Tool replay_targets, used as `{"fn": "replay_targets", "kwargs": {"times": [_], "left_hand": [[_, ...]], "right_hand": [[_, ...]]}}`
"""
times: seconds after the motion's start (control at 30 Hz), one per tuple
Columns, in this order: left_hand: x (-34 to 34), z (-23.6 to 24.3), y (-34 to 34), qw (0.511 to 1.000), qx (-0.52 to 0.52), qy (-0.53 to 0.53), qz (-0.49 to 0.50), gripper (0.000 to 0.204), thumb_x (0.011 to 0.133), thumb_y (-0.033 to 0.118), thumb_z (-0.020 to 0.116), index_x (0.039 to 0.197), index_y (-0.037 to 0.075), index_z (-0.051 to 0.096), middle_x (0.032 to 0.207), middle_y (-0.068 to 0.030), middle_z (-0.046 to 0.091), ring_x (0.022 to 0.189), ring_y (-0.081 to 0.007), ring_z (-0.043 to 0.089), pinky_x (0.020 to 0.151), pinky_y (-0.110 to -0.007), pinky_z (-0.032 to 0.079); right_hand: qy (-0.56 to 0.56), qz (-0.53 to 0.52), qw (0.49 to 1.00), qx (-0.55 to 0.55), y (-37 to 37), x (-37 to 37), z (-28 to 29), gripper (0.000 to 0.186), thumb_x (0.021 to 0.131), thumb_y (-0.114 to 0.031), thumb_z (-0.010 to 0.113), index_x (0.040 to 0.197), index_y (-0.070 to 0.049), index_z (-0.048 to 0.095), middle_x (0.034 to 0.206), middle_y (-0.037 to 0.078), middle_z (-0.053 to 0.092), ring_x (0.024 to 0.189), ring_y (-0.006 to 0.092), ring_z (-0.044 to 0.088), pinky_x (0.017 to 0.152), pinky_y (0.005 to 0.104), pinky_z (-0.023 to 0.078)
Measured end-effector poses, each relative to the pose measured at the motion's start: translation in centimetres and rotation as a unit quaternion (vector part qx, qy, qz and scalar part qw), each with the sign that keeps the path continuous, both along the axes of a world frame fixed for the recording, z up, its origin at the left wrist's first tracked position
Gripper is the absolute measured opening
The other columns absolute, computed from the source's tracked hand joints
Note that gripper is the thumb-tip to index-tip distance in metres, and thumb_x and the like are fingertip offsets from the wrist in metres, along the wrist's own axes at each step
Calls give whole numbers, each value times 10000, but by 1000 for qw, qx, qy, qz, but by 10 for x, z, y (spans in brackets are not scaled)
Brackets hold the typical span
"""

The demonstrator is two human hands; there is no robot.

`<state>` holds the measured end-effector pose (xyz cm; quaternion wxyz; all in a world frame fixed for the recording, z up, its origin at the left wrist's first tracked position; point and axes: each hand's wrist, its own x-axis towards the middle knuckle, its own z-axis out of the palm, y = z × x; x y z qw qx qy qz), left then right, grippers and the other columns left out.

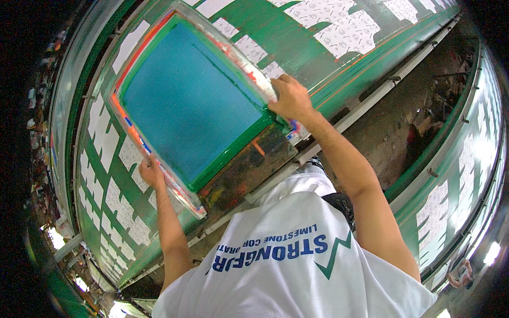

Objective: The person repeatedly pulls a squeegee across a screen printing frame to spread teal ink over a mesh screen. The person repositions the frame and repeats the squeegee strokes multiple times to maintain even ink coverage.

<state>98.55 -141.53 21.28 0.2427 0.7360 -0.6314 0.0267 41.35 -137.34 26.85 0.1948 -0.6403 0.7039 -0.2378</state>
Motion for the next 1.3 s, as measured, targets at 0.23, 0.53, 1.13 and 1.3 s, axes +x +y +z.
{"fn": "replay_targets", "kwargs": {"times": [0.23,0.53,1.13,1.3], "left_hand": [[-124,2,-6,998,30,22,46,458,984,434,715,1022,-23,723,942,-192,644,931,-384,649,802,-510,528],[-169,-5,0,998,18,17,50,403,977,387,729,1015,-13,722,936,-187,646,911,-377,652,782,-509,523],[-193,-17,12,995,54,31,78,491,992,422,697,1144,-43,717,1061,-234,678,1020,-434,661,893,-521,537],[-192,-32,9,992,49,-17,116,484,961,434,727,1149,-12,710,1091,-207,672,1041,-423,669,883,-510,553]], "right_hand": [[-27,-9,1000,4,-12,-110,-19,617,748,-241,796,1312,-15,689,1213,178,660,1130,375,669,963,456,564],[-48,6,999,-13,-13,-157,-38,670,742,-220,807,1364,-19,662,1183,163,631,1043,346,679,897,434,567],[-43,12,999,-29,1,-165,-44,688,788,-226,833,1415,-35,627,1225,167,632,1115,357,655,945,440,550],[-64,-8,996,61,-1,-162,-42,677,795,-236,834,1412,-42,636,1260,182,642,1197,376,625,1005,461,533]]}}
